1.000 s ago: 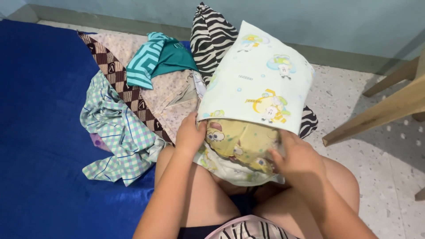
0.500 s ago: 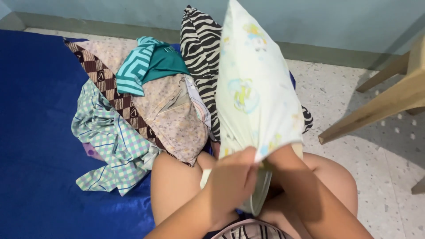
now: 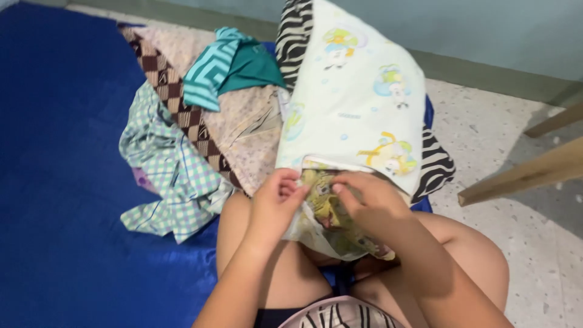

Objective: Putting a pillowcase on a small pillow while sitting on a mattress.

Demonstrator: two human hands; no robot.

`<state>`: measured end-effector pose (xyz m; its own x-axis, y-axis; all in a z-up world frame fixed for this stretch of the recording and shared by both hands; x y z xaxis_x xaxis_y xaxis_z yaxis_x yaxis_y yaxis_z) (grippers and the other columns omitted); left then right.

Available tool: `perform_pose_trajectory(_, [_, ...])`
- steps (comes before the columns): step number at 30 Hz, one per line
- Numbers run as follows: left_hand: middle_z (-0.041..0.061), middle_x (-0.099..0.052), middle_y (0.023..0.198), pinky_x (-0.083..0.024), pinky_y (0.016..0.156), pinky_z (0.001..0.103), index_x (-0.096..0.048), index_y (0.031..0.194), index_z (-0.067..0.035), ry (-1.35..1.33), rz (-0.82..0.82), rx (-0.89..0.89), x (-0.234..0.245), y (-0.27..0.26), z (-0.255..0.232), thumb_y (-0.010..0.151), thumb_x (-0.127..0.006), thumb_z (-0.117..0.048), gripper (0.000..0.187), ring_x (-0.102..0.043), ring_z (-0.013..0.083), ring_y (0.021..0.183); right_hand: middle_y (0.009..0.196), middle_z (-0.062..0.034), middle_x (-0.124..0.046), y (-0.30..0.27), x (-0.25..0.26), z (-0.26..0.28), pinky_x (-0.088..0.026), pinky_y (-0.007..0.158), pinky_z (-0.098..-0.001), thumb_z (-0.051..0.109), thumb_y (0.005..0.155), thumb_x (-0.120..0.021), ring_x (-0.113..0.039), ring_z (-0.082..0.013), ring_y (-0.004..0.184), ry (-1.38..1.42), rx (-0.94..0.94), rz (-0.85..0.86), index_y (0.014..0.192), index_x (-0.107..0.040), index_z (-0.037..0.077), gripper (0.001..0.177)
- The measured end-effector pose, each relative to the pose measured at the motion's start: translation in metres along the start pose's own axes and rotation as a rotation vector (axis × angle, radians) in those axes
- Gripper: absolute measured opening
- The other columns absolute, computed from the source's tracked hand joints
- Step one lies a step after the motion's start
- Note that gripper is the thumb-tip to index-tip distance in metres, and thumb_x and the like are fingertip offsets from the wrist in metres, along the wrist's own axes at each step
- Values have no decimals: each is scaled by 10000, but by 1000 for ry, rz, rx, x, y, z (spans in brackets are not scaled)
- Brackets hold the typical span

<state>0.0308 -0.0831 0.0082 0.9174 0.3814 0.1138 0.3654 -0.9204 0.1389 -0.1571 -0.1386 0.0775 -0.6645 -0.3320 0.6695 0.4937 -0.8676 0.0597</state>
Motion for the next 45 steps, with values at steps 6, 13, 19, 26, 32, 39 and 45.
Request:
perform_pose_trajectory(6, [75, -676, 947, -559, 713, 280, -714, 1085, -23, 97, 99, -40, -16, -16, -52, 906, -737, -99, 196, -641, 175, 791, 1092, -164, -732, 8, -16, 25, -554, 855, -371, 192, 940, -627, -719, -306, 995, 65, 60, -83, 1228, -666, 61, 319])
perform_pose_trajectory(13, [218, -699, 1058, -486, 809, 491, -680, 1127, 19, 741, -224, -315, 62, -29, -86, 754, -807, -244, 474, -651, 441, 946, 1179, -177, -704, 13, -38, 35, -525, 908, -397, 177, 926, -656, -680, -345, 1050, -34, 211, -123, 1223, -668, 40, 328])
perform_pose_trajectory(19, [198, -717, 872, -508, 768, 460, -726, 1105, -59, 749, -62, 0, 61, -23, -11, 878, -760, -230, 286, -669, 393, 847, 1186, -140, -708, -1, -51, 75, -522, 957, -419, 128, 892, -714, -664, -351, 1097, -98, 427, -169, 1175, -682, 61, 293])
perform_pose_trajectory(26, [121, -733, 945, -549, 741, 304, -696, 1104, -14, 130, 29, -48, 30, -18, -42, 941, -701, -159, 218, -689, 197, 817, 1020, -150, -707, -6, -28, 88, -518, 823, -443, 181, 774, -788, -647, -368, 954, -292, 384, -262, 1085, -706, 69, 341])
perform_pose_trajectory(32, [46, -716, 1047, -534, 838, 257, -683, 1211, -42, -175, 250, 78, 7, -19, -16, 932, -677, -90, 284, -647, 105, 924, 901, -114, -721, 6, -22, 38, -533, 740, -413, 165, 876, -743, -679, -304, 845, -136, 41, -241, 1021, -728, 87, 165])
perform_pose_trajectory(39, [60, -743, 995, -547, 788, 246, -737, 1085, -26, 9, 82, 19, 24, -22, -30, 923, -707, -66, 169, -667, 112, 848, 1003, -130, -700, -24, -6, 91, -522, 854, -427, 98, 950, -696, -666, -332, 943, -151, 373, -422, 1071, -683, 40, 135])
perform_pose_trajectory(45, [25, -688, 984, -516, 793, 245, -692, 1132, -35, -149, -91, -20, 42, -16, -3, 964, -662, -44, 170, -620, 98, 882, 1005, -135, -695, -24, -18, 82, -528, 847, -421, 103, 886, -739, -661, -338, 947, -161, 438, -374, 1031, -696, 70, 154])
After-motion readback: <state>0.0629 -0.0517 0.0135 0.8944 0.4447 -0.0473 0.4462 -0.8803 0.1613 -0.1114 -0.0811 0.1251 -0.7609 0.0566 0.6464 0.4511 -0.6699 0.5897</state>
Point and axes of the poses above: each hand's wrist, its own y-axis towards the middle knuckle, its own x-axis out of the back of the hand, z = x × y, the point moved 9 cm from there along y, towards the middle knuckle
